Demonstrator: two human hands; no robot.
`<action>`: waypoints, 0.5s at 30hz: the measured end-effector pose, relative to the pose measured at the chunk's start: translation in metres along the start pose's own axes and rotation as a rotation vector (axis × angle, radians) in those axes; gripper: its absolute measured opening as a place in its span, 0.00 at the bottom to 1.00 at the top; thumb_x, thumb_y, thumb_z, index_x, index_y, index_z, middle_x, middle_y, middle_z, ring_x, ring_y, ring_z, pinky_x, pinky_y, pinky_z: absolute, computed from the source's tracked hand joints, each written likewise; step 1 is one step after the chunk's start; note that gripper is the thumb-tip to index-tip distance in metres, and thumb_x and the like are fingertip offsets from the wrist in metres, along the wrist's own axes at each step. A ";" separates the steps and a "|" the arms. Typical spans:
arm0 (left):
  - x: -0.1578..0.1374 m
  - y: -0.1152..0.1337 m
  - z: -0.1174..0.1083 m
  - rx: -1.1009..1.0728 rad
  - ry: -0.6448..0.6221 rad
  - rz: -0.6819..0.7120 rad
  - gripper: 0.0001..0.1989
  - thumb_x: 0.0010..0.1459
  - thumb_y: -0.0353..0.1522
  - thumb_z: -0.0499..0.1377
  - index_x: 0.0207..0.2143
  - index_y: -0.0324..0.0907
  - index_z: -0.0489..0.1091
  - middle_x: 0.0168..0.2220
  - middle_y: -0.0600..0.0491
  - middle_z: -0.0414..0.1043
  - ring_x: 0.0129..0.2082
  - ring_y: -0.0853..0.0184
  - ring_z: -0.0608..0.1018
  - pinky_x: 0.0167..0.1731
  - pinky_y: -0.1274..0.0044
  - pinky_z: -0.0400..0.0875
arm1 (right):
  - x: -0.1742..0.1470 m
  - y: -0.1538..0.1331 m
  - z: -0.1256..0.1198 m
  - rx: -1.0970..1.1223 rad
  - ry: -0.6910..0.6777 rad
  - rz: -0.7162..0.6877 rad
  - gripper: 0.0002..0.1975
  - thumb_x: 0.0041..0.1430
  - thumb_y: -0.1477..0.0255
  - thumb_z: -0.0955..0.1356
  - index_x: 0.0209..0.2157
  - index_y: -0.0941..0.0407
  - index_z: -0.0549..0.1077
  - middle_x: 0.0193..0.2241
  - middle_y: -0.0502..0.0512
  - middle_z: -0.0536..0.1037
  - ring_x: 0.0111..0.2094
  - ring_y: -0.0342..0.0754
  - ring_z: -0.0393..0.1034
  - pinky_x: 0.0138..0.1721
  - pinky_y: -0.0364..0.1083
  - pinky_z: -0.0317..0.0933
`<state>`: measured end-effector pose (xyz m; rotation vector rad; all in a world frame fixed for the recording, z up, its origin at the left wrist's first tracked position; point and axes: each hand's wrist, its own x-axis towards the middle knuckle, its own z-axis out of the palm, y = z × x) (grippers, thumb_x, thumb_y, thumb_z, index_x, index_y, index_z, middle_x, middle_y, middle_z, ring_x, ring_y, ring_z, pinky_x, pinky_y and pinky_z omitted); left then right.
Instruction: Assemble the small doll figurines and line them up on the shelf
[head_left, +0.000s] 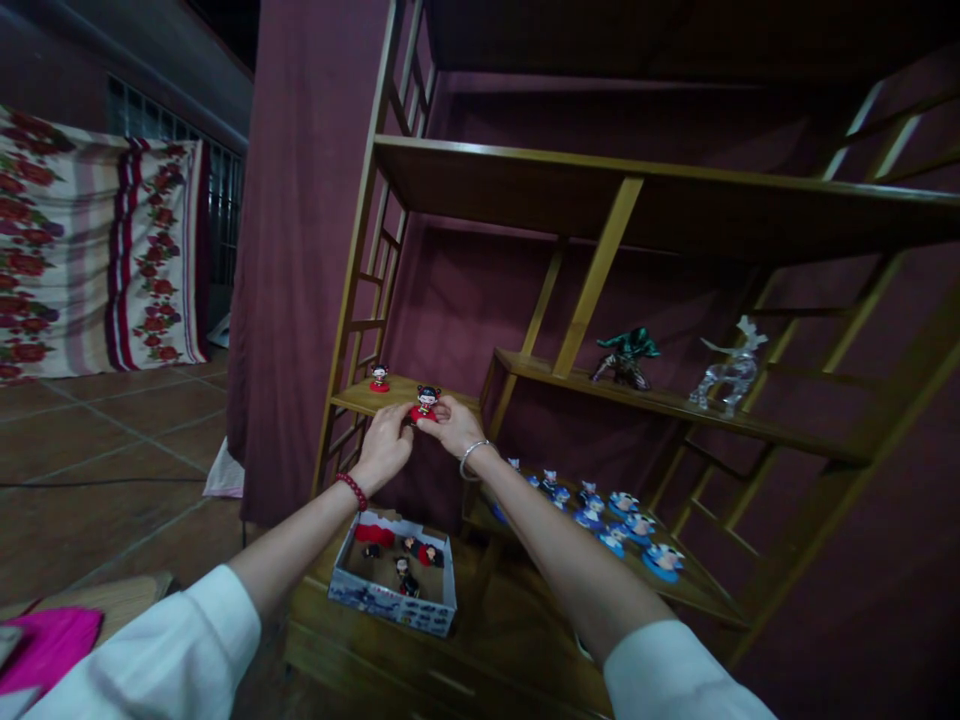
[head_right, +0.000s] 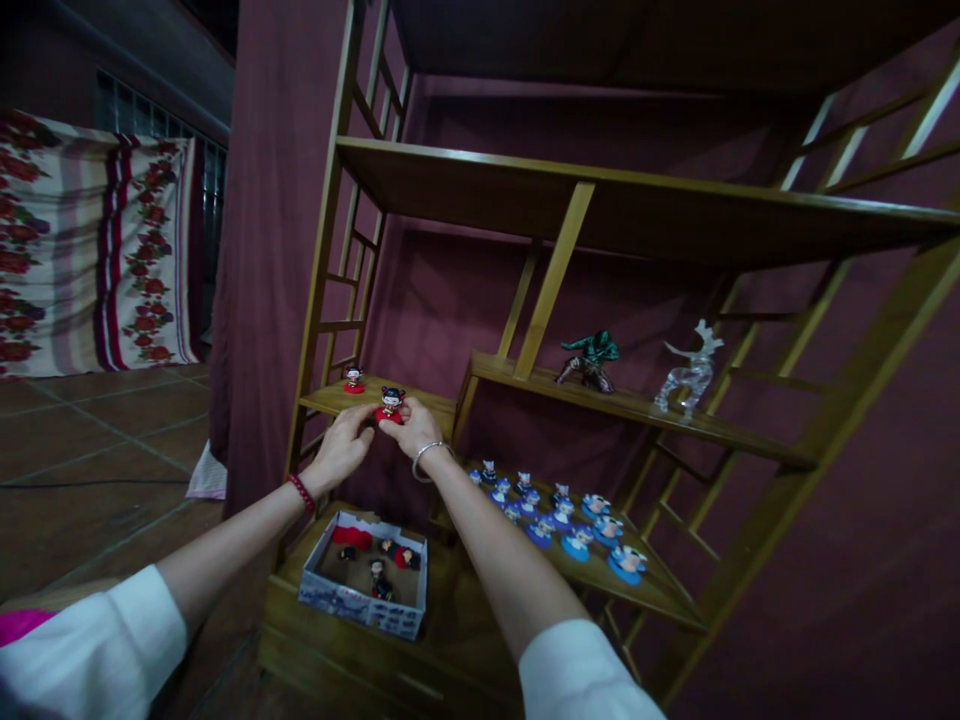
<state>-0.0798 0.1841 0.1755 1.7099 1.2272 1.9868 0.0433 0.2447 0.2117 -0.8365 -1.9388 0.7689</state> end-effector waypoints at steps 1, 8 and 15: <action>0.002 -0.001 -0.001 0.095 -0.040 0.032 0.17 0.47 0.26 0.55 0.42 0.42 0.70 0.46 0.47 0.70 0.53 0.57 0.63 0.55 0.67 0.49 | 0.004 0.004 0.000 -0.024 0.010 -0.006 0.16 0.41 0.74 0.71 0.35 0.58 0.67 0.34 0.54 0.76 0.34 0.44 0.71 0.42 0.47 0.63; 0.015 -0.013 -0.004 0.732 -0.386 0.144 0.27 0.59 0.38 0.42 0.57 0.33 0.53 0.58 0.44 0.56 0.60 0.62 0.51 0.57 0.70 0.48 | 0.031 0.033 0.003 -0.157 0.102 0.014 0.16 0.42 0.73 0.71 0.36 0.58 0.68 0.33 0.53 0.76 0.33 0.43 0.71 0.39 0.45 0.64; 0.023 -0.001 -0.004 0.951 -0.593 0.074 0.36 0.58 0.47 0.35 0.59 0.28 0.46 0.61 0.39 0.46 0.62 0.58 0.47 0.57 0.67 0.45 | 0.045 0.040 0.006 -0.317 0.172 0.063 0.16 0.42 0.73 0.71 0.36 0.57 0.68 0.35 0.54 0.76 0.34 0.43 0.71 0.38 0.43 0.64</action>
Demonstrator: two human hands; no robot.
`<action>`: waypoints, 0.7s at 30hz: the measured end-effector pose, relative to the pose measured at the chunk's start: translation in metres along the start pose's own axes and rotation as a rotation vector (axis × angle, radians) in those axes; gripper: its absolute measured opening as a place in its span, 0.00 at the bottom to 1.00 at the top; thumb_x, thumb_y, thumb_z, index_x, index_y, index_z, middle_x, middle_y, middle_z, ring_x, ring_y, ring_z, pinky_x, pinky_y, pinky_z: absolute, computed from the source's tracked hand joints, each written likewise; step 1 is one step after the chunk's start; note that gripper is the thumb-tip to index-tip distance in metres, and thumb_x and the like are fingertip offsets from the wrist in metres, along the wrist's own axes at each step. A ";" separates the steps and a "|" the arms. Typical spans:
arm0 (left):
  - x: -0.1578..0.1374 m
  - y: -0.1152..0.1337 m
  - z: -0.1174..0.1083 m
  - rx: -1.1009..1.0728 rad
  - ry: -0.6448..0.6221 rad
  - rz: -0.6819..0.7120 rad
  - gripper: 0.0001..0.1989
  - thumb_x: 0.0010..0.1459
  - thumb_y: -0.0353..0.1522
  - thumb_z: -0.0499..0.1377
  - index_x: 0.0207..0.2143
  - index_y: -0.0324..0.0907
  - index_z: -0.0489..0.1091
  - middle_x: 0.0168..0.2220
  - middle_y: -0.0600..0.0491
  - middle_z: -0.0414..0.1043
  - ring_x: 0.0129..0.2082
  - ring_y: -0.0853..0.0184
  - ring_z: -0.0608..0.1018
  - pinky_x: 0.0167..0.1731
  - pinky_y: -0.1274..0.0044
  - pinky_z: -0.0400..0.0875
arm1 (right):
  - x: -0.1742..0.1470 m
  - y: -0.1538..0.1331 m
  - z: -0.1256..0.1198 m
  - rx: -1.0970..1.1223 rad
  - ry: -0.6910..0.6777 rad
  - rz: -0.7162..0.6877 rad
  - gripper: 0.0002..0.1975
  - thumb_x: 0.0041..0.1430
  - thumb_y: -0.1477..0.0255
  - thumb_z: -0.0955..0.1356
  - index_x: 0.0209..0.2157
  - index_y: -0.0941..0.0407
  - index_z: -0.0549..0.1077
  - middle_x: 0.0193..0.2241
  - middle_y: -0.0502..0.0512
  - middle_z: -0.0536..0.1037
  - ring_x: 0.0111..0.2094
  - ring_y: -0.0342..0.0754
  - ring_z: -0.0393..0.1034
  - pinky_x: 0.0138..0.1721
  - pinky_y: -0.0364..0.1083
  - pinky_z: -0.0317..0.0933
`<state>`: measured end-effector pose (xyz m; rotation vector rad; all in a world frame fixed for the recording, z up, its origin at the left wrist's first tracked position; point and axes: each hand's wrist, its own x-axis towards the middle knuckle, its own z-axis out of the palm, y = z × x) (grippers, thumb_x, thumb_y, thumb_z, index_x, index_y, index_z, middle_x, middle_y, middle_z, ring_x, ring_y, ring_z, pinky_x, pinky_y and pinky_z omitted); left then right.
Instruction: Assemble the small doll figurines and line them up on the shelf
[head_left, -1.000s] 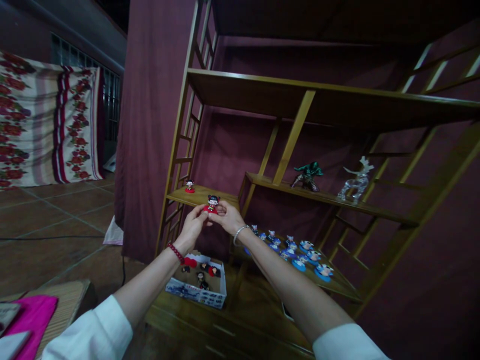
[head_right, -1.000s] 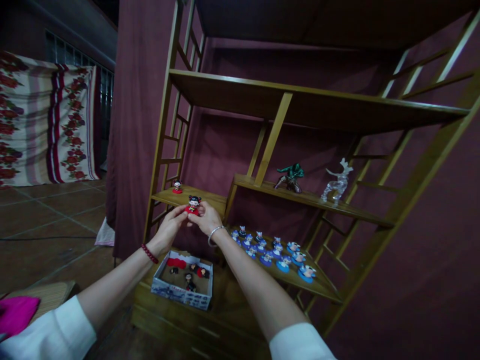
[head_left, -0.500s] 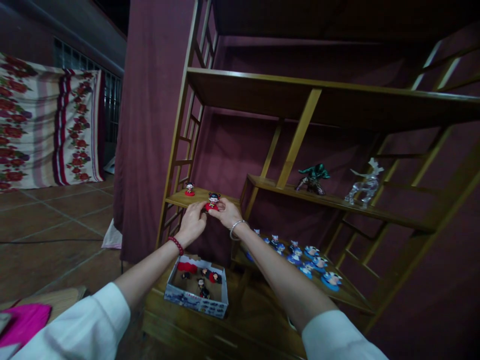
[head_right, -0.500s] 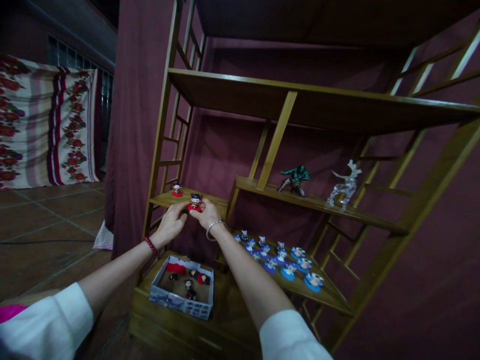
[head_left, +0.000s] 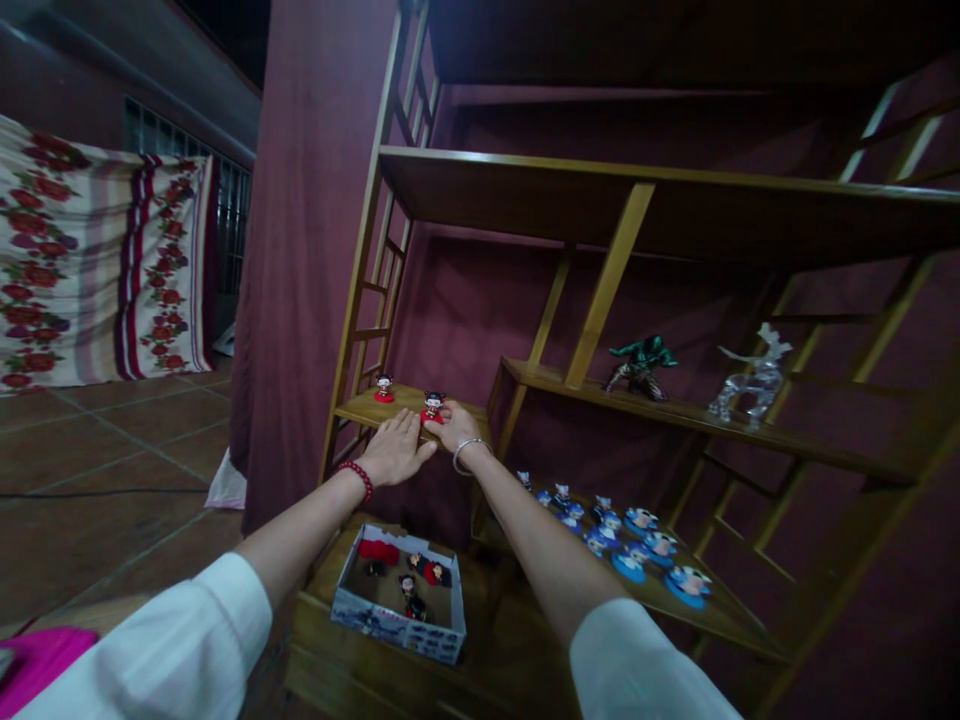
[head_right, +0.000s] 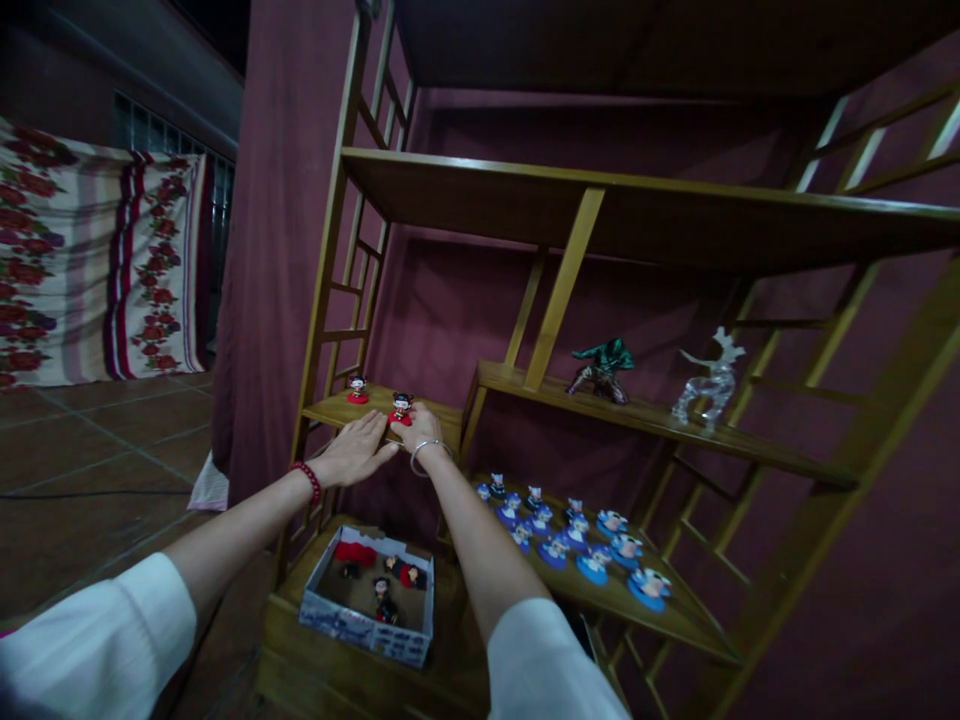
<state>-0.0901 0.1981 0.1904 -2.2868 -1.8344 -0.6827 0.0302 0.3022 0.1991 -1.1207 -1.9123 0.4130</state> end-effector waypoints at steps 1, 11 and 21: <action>0.001 0.001 -0.003 0.012 -0.033 -0.008 0.37 0.57 0.48 0.34 0.59 0.28 0.46 0.61 0.39 0.45 0.62 0.58 0.46 0.57 0.66 0.45 | 0.001 -0.001 0.001 -0.013 0.010 -0.001 0.16 0.42 0.73 0.71 0.36 0.57 0.68 0.35 0.54 0.76 0.35 0.43 0.71 0.38 0.43 0.64; 0.022 0.000 -0.011 0.075 -0.222 -0.060 0.47 0.50 0.56 0.37 0.60 0.28 0.43 0.62 0.39 0.40 0.62 0.56 0.43 0.57 0.64 0.41 | 0.016 -0.004 0.008 -0.082 0.025 0.028 0.16 0.43 0.73 0.71 0.36 0.58 0.68 0.36 0.55 0.76 0.34 0.44 0.71 0.37 0.42 0.63; 0.035 -0.008 -0.009 0.134 -0.262 -0.064 0.52 0.43 0.59 0.44 0.60 0.30 0.42 0.62 0.39 0.39 0.62 0.55 0.45 0.57 0.65 0.41 | 0.034 0.005 0.022 -0.056 0.004 0.023 0.14 0.43 0.72 0.70 0.35 0.58 0.68 0.33 0.54 0.76 0.33 0.44 0.71 0.35 0.42 0.62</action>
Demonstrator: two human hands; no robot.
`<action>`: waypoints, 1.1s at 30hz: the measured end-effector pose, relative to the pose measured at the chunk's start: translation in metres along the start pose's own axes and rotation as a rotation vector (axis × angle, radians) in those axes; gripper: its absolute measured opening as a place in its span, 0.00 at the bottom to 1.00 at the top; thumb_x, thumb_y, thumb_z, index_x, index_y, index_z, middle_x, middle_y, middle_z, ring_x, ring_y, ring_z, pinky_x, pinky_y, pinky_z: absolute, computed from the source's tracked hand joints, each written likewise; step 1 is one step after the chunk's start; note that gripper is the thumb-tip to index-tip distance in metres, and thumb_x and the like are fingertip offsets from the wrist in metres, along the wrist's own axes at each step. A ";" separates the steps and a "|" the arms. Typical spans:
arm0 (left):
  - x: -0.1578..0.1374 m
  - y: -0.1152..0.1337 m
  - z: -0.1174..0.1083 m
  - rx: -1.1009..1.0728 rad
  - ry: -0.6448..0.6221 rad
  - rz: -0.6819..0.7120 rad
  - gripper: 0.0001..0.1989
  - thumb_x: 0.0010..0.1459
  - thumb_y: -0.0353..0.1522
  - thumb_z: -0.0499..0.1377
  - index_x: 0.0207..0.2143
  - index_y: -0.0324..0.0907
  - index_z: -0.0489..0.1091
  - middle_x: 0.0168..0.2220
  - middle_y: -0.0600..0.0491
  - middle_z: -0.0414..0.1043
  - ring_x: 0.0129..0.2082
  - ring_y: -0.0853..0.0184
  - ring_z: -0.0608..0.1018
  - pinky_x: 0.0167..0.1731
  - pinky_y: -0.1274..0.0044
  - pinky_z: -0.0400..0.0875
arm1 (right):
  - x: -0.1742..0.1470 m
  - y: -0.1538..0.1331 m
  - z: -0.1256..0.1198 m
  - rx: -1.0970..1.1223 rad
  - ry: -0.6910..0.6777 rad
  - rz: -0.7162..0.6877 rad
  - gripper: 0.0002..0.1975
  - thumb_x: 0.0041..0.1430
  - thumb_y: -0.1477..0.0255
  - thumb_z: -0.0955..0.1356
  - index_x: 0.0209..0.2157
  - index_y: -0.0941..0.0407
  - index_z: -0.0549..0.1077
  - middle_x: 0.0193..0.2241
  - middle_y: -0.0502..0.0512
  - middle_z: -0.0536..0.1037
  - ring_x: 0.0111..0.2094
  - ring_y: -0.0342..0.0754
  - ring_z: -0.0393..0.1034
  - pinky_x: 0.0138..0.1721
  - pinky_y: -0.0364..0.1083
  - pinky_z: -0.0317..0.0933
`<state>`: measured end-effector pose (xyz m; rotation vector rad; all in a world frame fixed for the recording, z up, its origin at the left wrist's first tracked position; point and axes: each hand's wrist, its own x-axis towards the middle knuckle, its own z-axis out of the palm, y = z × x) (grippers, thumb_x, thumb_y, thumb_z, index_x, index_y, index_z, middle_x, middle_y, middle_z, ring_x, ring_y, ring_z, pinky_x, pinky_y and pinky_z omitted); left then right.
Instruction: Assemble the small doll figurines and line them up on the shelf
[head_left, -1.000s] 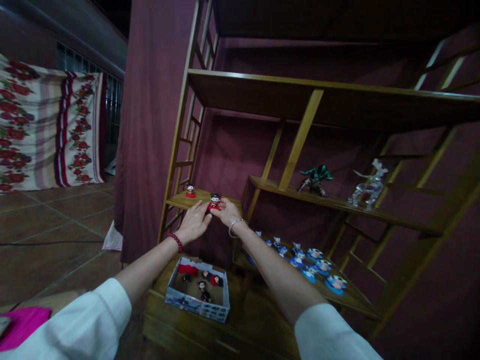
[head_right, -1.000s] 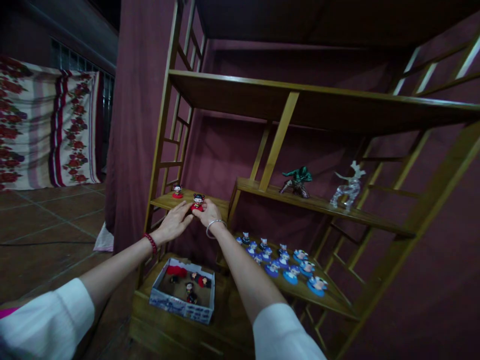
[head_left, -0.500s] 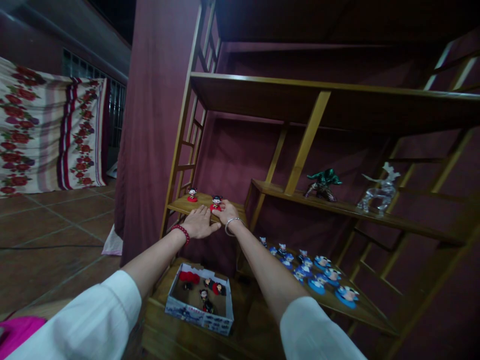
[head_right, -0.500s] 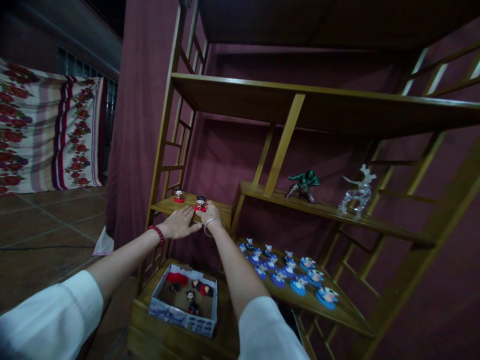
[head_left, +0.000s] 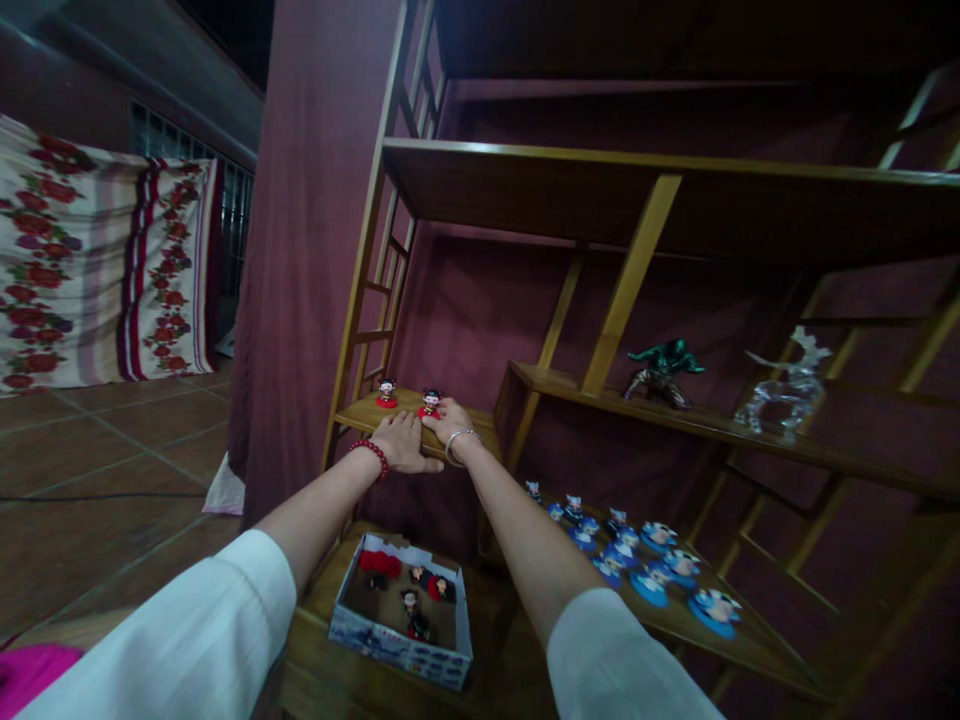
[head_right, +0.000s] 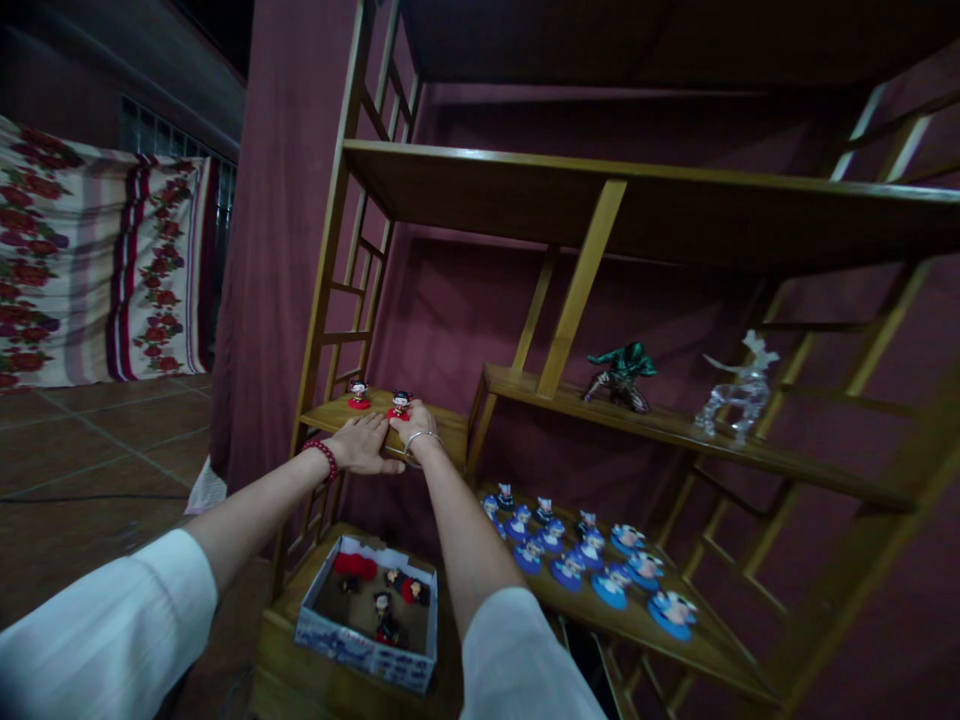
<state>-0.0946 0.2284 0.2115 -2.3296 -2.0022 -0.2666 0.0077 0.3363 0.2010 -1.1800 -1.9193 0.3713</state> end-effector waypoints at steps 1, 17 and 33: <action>0.001 -0.001 0.000 0.001 0.000 -0.004 0.52 0.42 0.58 0.45 0.60 0.30 0.42 0.62 0.40 0.39 0.62 0.55 0.45 0.57 0.65 0.41 | 0.002 0.001 0.002 0.004 -0.004 0.002 0.14 0.43 0.72 0.70 0.35 0.58 0.68 0.33 0.54 0.76 0.33 0.44 0.71 0.35 0.42 0.62; 0.009 -0.019 -0.001 0.051 0.005 -0.009 0.50 0.40 0.55 0.52 0.59 0.33 0.46 0.62 0.38 0.43 0.61 0.52 0.47 0.56 0.62 0.44 | 0.023 0.003 0.019 0.036 -0.032 0.010 0.16 0.40 0.72 0.72 0.34 0.58 0.68 0.31 0.52 0.75 0.32 0.43 0.70 0.35 0.42 0.62; 0.006 -0.018 0.005 0.080 0.102 -0.014 0.43 0.44 0.48 0.55 0.57 0.31 0.49 0.60 0.35 0.46 0.60 0.52 0.50 0.55 0.64 0.46 | 0.028 -0.002 0.024 -0.089 -0.042 0.030 0.17 0.40 0.71 0.72 0.34 0.58 0.68 0.33 0.55 0.76 0.33 0.45 0.70 0.36 0.42 0.61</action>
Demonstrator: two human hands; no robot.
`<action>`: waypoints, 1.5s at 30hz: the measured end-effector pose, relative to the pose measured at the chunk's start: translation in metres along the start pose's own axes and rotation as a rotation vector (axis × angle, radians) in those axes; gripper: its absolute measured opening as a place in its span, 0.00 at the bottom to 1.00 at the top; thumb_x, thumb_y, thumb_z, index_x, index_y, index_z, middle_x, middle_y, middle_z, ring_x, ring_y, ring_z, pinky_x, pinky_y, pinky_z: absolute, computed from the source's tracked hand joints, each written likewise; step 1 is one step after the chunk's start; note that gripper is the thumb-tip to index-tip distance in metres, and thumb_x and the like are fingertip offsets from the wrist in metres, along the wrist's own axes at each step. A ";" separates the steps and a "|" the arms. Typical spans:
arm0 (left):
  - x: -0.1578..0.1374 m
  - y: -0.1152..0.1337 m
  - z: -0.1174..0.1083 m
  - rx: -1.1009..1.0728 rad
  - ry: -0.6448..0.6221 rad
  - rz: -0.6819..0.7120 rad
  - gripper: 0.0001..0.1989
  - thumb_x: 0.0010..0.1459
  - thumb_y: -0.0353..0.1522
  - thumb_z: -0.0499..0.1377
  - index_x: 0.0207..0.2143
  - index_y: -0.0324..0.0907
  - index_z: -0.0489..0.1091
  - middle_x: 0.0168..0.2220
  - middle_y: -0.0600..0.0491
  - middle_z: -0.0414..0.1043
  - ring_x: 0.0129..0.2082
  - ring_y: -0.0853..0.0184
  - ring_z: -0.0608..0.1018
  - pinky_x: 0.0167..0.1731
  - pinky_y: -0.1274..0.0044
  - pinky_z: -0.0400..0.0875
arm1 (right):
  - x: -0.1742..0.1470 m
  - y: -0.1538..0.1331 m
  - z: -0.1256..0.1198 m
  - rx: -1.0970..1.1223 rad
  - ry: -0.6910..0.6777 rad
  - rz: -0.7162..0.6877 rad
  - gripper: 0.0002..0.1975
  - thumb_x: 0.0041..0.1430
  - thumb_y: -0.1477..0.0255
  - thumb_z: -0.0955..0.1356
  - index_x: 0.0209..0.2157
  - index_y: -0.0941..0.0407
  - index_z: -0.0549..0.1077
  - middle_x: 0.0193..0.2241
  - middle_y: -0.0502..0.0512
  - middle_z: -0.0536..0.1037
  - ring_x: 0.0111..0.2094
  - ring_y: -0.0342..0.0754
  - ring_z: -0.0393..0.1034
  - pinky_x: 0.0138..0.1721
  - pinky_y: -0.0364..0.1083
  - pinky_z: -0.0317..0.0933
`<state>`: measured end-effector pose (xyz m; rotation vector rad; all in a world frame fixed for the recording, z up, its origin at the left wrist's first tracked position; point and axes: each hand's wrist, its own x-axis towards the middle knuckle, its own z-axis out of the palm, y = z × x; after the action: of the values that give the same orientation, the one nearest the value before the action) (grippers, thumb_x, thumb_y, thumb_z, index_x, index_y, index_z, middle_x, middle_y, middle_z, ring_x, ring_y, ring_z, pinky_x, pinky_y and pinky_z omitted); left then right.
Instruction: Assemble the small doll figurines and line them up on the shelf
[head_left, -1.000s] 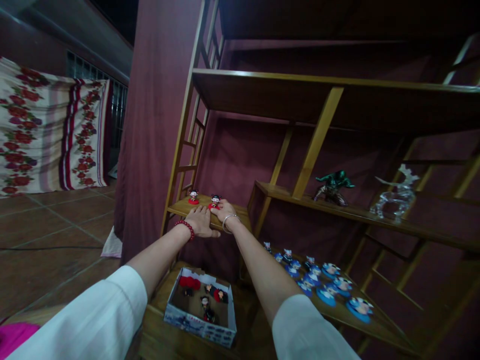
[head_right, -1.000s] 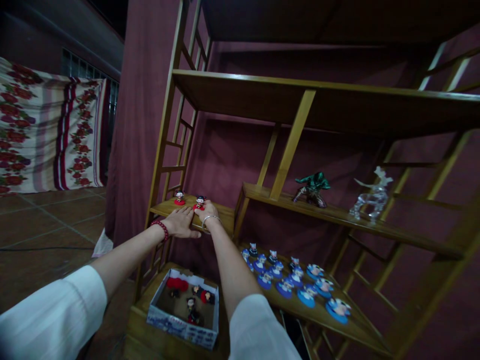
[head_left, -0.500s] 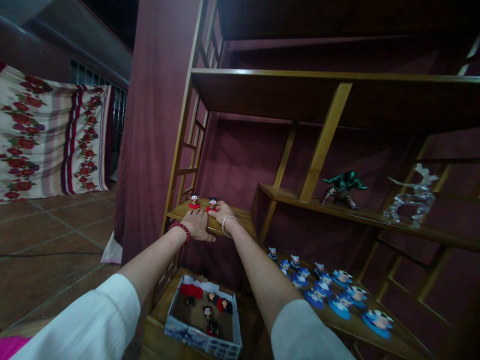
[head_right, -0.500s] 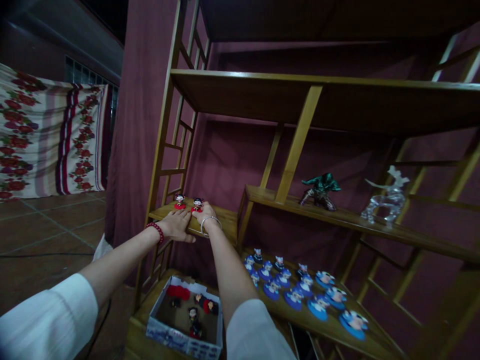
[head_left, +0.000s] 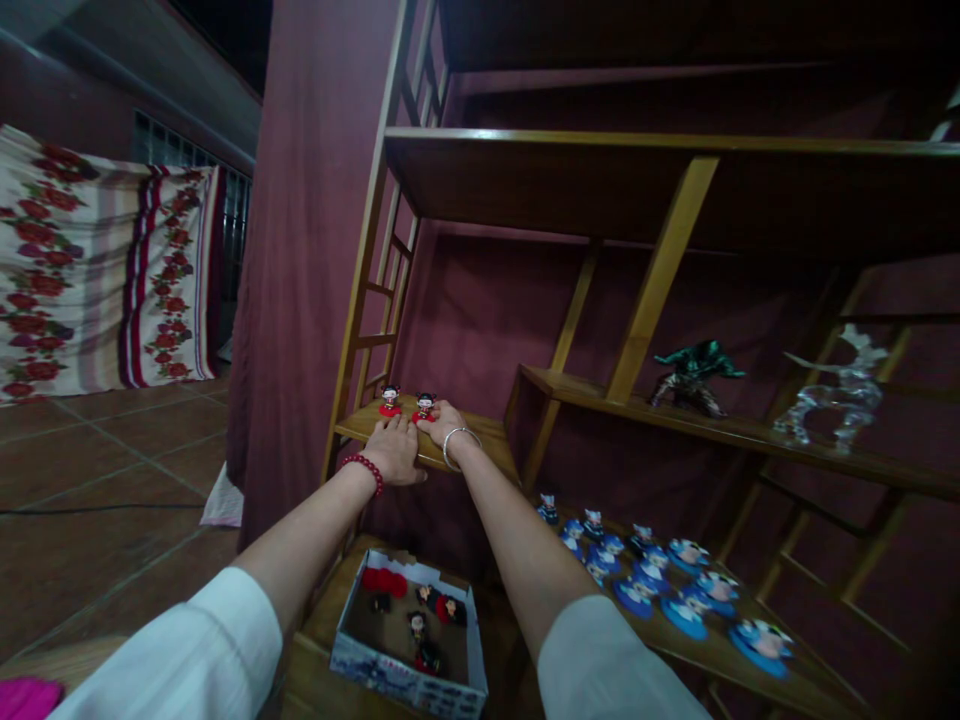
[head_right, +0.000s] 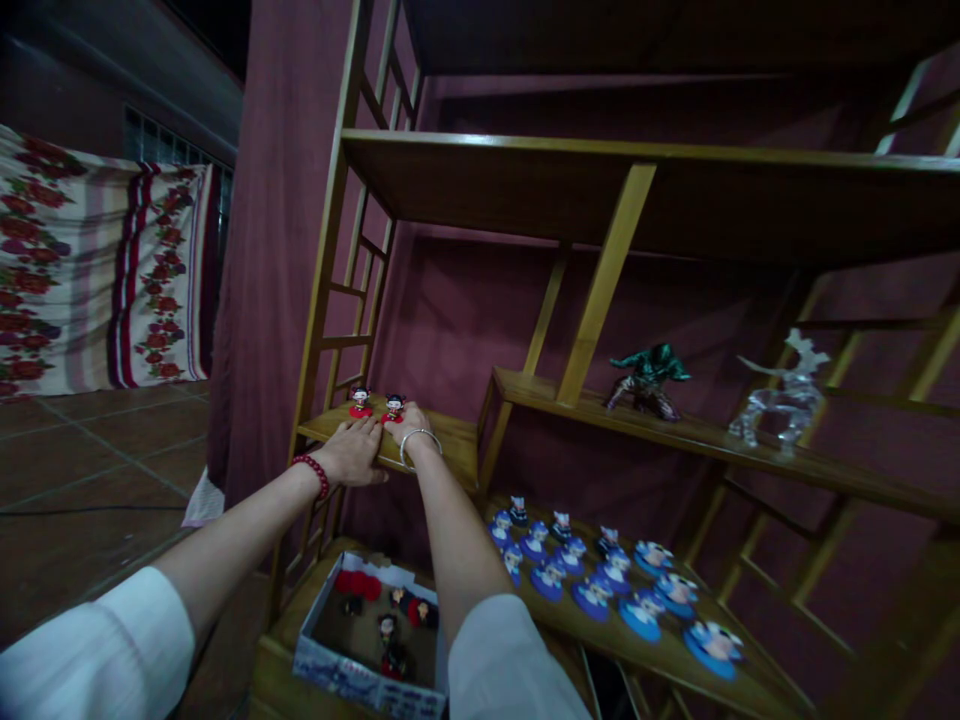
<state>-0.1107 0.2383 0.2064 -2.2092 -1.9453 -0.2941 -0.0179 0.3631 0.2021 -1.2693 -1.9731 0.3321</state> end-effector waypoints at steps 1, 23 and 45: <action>0.000 0.000 0.000 0.006 -0.003 -0.006 0.43 0.44 0.47 0.55 0.57 0.30 0.48 0.61 0.35 0.45 0.60 0.52 0.49 0.56 0.64 0.46 | 0.001 0.001 0.001 -0.002 0.003 -0.001 0.17 0.40 0.71 0.72 0.34 0.58 0.68 0.33 0.55 0.76 0.33 0.45 0.70 0.36 0.42 0.61; 0.004 -0.001 -0.001 -0.009 -0.057 0.001 0.44 0.42 0.47 0.55 0.58 0.34 0.47 0.61 0.38 0.44 0.61 0.51 0.48 0.55 0.61 0.45 | 0.005 0.004 0.008 0.051 0.018 0.042 0.17 0.40 0.73 0.71 0.36 0.58 0.69 0.33 0.54 0.76 0.34 0.45 0.71 0.36 0.42 0.62; 0.007 -0.003 0.001 0.004 -0.060 0.004 0.43 0.42 0.39 0.53 0.60 0.35 0.43 0.62 0.41 0.43 0.61 0.52 0.48 0.56 0.61 0.45 | 0.009 0.007 0.009 0.205 0.051 0.058 0.12 0.47 0.70 0.67 0.35 0.59 0.70 0.33 0.56 0.77 0.32 0.43 0.72 0.32 0.40 0.64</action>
<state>-0.1126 0.2456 0.2068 -2.2444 -1.9694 -0.2260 -0.0218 0.3752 0.1957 -1.1929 -1.8112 0.5128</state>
